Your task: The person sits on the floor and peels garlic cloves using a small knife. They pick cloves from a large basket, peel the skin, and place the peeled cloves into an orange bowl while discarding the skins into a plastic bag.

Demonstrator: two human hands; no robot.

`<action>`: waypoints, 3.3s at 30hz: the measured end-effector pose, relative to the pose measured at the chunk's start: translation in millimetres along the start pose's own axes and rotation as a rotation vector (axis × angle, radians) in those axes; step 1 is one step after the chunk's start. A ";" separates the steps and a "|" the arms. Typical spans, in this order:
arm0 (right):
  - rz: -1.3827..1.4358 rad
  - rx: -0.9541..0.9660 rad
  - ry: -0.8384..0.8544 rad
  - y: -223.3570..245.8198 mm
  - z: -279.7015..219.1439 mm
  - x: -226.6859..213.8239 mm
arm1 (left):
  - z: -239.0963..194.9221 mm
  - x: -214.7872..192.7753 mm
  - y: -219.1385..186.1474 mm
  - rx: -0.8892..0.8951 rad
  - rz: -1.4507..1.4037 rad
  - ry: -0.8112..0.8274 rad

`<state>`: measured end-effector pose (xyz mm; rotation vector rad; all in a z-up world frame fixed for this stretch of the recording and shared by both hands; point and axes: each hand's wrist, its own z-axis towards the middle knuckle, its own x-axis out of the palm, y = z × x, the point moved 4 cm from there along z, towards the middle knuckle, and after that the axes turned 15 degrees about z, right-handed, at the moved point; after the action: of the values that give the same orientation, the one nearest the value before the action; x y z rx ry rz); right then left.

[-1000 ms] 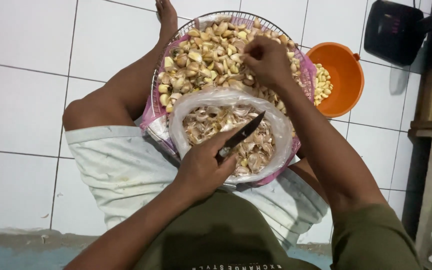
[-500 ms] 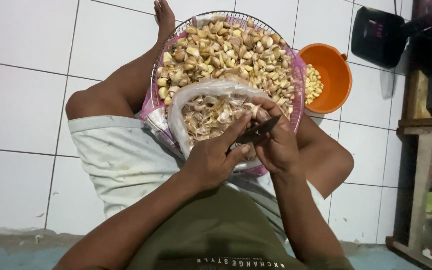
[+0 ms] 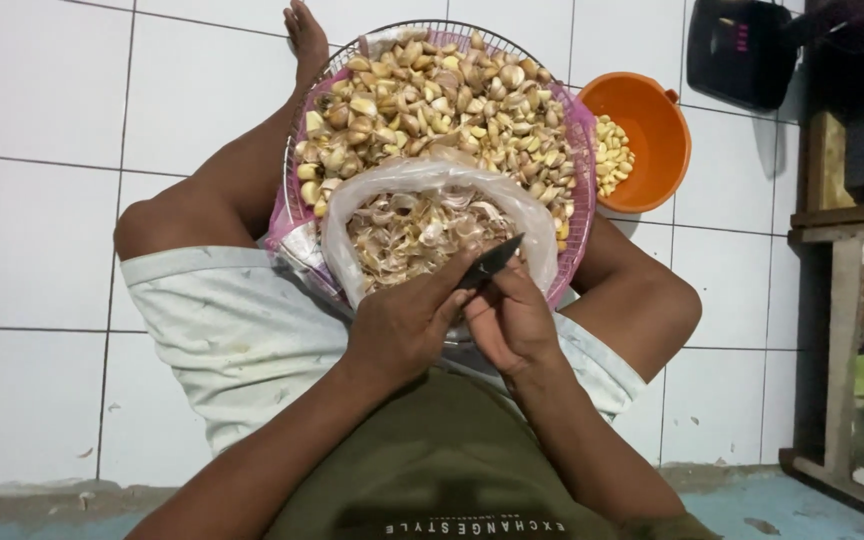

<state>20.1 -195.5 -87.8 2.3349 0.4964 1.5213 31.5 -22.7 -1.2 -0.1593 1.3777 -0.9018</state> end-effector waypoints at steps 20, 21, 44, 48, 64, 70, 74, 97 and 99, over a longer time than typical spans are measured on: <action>-0.134 0.065 -0.005 19.4 -28.5 84.9 | 18.1 -24.8 8.6 -0.309 -0.310 0.097; -0.167 0.043 -0.040 22.3 -32.5 92.4 | 17.9 -24.8 11.2 -0.374 -0.332 0.156; 0.005 0.019 0.048 11.2 -16.5 25.6 | 12.6 -10.1 -9.4 -0.194 -0.702 0.188; -0.115 -0.099 0.115 15.8 -17.1 27.4 | 9.0 -9.4 -7.7 -0.171 -0.716 0.178; -0.271 -0.155 -0.055 14.1 -27.0 21.9 | 11.0 -31.5 -9.5 -0.240 -0.492 0.176; -0.085 -0.090 -0.059 12.1 -25.3 26.7 | 13.7 -38.0 -3.0 -0.314 -0.521 0.215; -0.061 -0.042 -0.044 13.6 -20.2 12.8 | 4.9 -18.9 -8.9 -0.226 -0.506 0.280; -0.154 -0.101 -0.068 11.5 -27.3 21.7 | 14.1 -27.3 -4.3 -0.303 -0.618 0.143; -0.154 -0.127 -0.091 14.0 -29.5 29.4 | 14.9 -32.3 -10.9 -0.264 -0.655 0.239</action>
<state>5.7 -192.8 -46.3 2.2032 0.5275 1.3300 42.1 -15.5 33.8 -0.7580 1.7002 -1.3017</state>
